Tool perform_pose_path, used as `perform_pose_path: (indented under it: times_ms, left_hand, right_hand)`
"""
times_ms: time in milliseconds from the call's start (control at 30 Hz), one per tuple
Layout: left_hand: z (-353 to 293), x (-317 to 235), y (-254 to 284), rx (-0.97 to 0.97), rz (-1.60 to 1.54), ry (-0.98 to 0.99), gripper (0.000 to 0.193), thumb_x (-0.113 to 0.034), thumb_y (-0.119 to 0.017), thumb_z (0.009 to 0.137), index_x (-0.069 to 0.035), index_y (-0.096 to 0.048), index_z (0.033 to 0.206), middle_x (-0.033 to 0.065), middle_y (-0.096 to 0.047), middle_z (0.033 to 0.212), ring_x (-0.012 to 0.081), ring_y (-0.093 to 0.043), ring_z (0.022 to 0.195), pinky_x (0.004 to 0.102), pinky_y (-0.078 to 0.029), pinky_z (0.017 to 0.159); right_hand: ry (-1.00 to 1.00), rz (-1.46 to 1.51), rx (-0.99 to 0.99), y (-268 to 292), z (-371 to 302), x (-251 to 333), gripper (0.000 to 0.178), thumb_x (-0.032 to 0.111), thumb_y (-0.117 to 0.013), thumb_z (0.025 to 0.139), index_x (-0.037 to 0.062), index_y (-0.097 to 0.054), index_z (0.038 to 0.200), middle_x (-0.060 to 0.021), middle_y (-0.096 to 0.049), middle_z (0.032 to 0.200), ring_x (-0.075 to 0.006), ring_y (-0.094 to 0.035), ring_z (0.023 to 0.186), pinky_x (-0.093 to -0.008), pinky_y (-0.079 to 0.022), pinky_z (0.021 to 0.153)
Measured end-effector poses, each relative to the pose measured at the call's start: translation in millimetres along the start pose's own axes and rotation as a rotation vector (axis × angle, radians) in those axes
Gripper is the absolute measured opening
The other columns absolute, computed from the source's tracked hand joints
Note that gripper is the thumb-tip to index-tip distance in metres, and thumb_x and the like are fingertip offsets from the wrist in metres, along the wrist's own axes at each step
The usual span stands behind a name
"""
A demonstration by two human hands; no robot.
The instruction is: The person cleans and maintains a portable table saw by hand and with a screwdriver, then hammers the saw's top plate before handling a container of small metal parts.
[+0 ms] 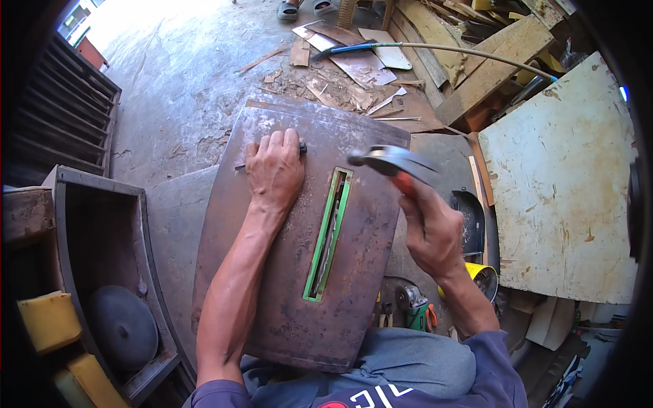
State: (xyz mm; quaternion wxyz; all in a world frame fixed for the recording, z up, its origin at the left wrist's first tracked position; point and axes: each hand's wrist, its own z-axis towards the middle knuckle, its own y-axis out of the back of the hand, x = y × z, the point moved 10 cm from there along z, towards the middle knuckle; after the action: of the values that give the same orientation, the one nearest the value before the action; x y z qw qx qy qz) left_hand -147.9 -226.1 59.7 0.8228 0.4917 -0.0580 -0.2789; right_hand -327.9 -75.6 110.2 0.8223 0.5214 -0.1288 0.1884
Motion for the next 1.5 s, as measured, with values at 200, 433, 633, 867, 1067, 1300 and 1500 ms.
perform_pose_path:
  times_ms: [200, 433, 633, 867, 1067, 1300, 1500]
  left_hand:
    - [-3.0, -1.4, -6.7, 0.029, -0.023, -0.002, 0.014, -0.022, -0.061, 0.094, -0.009, -0.057, 0.091, 0.0098, -0.063, 0.087, 0.0293, -0.064, 0.086, 0.0454, -0.044, 0.079]
    - [-2.3, -5.7, -11.0, 0.035, -0.027, -0.009, 0.019, -0.026, -0.059, 0.098, -0.008, -0.056, 0.092, 0.0111, -0.063, 0.087, 0.0306, -0.064, 0.087, 0.0462, -0.044, 0.08]
    - [-1.2, -3.8, -10.4, 0.065, -0.034, -0.005, 0.009, -0.017, -0.06, 0.091, -0.009, -0.058, 0.091, 0.0092, -0.064, 0.087, 0.0285, -0.065, 0.086, 0.045, -0.046, 0.079]
    - [1.5, -6.2, -10.4, 0.042, -0.041, -0.026, 0.009, -0.017, -0.06, 0.09, -0.008, -0.058, 0.092, 0.0103, -0.066, 0.088, 0.029, -0.066, 0.087, 0.0458, -0.046, 0.079]
    - [1.9, -8.3, -19.3, 0.07, -0.066, -0.013, 0.016, -0.023, -0.06, 0.097, -0.008, -0.056, 0.092, 0.0115, -0.064, 0.088, 0.0308, -0.065, 0.087, 0.0466, -0.045, 0.081]
    - [6.6, -14.6, -13.7, 0.038, -0.06, -0.046, 0.007, -0.014, -0.056, 0.092, -0.007, -0.057, 0.091, 0.0104, -0.064, 0.087, 0.0284, -0.065, 0.085, 0.0459, -0.046, 0.08]
    - [6.3, -14.5, -14.5, 0.062, -0.048, -0.05, 0.007, -0.013, -0.056, 0.091, -0.007, -0.058, 0.092, 0.0107, -0.065, 0.088, 0.0282, -0.065, 0.086, 0.0455, -0.046, 0.081]
  right_hand:
    - [-0.061, -0.217, 0.29, -10.0, 4.8, -0.6, 0.042, 0.016, -0.065, 0.097, 0.0148, -0.059, 0.139, -0.0155, -0.068, 0.082, -0.0348, -0.067, 0.06, -0.047, -0.054, 0.054]
    - [-0.084, -0.203, 0.295, -17.1, -0.1, -12.4, 0.044, 0.017, -0.065, 0.098, 0.0155, -0.058, 0.14, -0.0177, -0.069, 0.086, -0.0372, -0.069, 0.063, -0.0481, -0.055, 0.055]
    - [-0.13, -0.21, 0.373, -13.9, 4.7, -8.2, 0.048, 0.01, -0.065, 0.098, 0.0125, -0.054, 0.144, -0.0221, -0.072, 0.093, -0.0375, -0.072, 0.075, -0.0429, -0.056, 0.065]
    - [-0.119, -0.117, 0.169, -7.0, 2.3, -5.5, 0.046, 0.017, -0.061, 0.098, 0.0216, -0.055, 0.143, -0.0159, -0.067, 0.081, -0.0401, -0.065, 0.061, -0.0499, -0.052, 0.054]
    - [-0.093, -0.208, 0.248, -15.9, 0.6, -16.6, 0.047, 0.016, -0.061, 0.098, 0.0169, -0.053, 0.145, -0.0182, -0.071, 0.09, -0.0399, -0.069, 0.064, -0.0486, -0.054, 0.056]
    - [-0.166, -0.179, 0.27, -19.7, -4.0, -20.7, 0.046, 0.015, -0.06, 0.1, 0.0172, -0.051, 0.145, -0.0201, -0.071, 0.083, -0.041, -0.071, 0.071, -0.0497, -0.055, 0.059]
    - [-0.142, -0.228, 0.284, -28.2, -5.1, -21.5, 0.044, 0.018, -0.063, 0.1, 0.0207, -0.054, 0.142, -0.0187, -0.072, 0.092, -0.04, -0.07, 0.069, -0.0479, -0.056, 0.057]
